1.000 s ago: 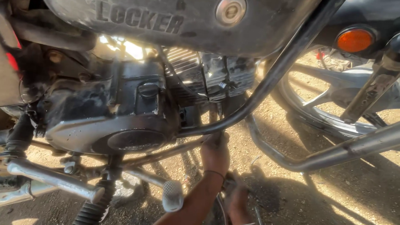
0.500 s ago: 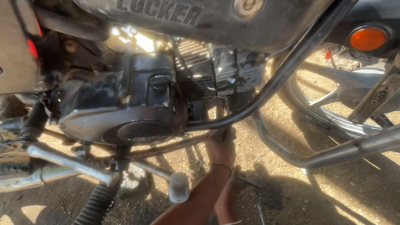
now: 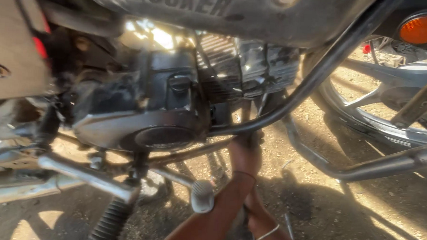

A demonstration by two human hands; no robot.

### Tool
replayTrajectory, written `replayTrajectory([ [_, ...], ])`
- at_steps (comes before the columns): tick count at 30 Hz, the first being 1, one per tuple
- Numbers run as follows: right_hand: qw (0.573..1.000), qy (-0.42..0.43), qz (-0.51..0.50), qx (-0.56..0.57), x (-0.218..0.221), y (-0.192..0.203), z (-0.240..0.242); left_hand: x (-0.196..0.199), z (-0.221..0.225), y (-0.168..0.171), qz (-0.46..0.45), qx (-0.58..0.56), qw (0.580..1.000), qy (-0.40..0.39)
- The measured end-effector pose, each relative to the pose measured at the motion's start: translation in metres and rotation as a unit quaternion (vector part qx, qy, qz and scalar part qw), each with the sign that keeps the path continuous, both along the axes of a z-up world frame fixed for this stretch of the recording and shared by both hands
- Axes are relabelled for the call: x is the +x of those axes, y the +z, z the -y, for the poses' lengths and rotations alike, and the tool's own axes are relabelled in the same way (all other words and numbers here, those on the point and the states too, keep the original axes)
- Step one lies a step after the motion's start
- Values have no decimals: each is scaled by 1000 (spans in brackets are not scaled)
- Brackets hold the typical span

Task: The person uses pliers and a spanner to loosen and adjust bolts on the motorcycle's engine and frame while crouched beside it, then sits on the ground to continue working on the chain and rear components, turning tools with both hands.

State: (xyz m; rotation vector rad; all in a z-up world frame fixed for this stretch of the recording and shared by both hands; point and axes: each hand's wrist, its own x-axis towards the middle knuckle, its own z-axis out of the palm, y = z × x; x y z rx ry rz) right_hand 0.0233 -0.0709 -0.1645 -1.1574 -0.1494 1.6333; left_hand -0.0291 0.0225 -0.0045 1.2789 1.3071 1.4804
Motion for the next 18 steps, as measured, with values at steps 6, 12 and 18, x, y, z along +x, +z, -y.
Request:
replayTrajectory([
  [6,992,-119,-41,-28,-9,-21,29,-9,8,-12,-33,-80,995,-56],
  [12,983,-155,71,-72,-13,42,26,-10,6,-15,-46,-24,994,-92],
  [18,982,-178,59,-23,-23,49,14,-18,5,-1,-31,-33,995,-87],
])
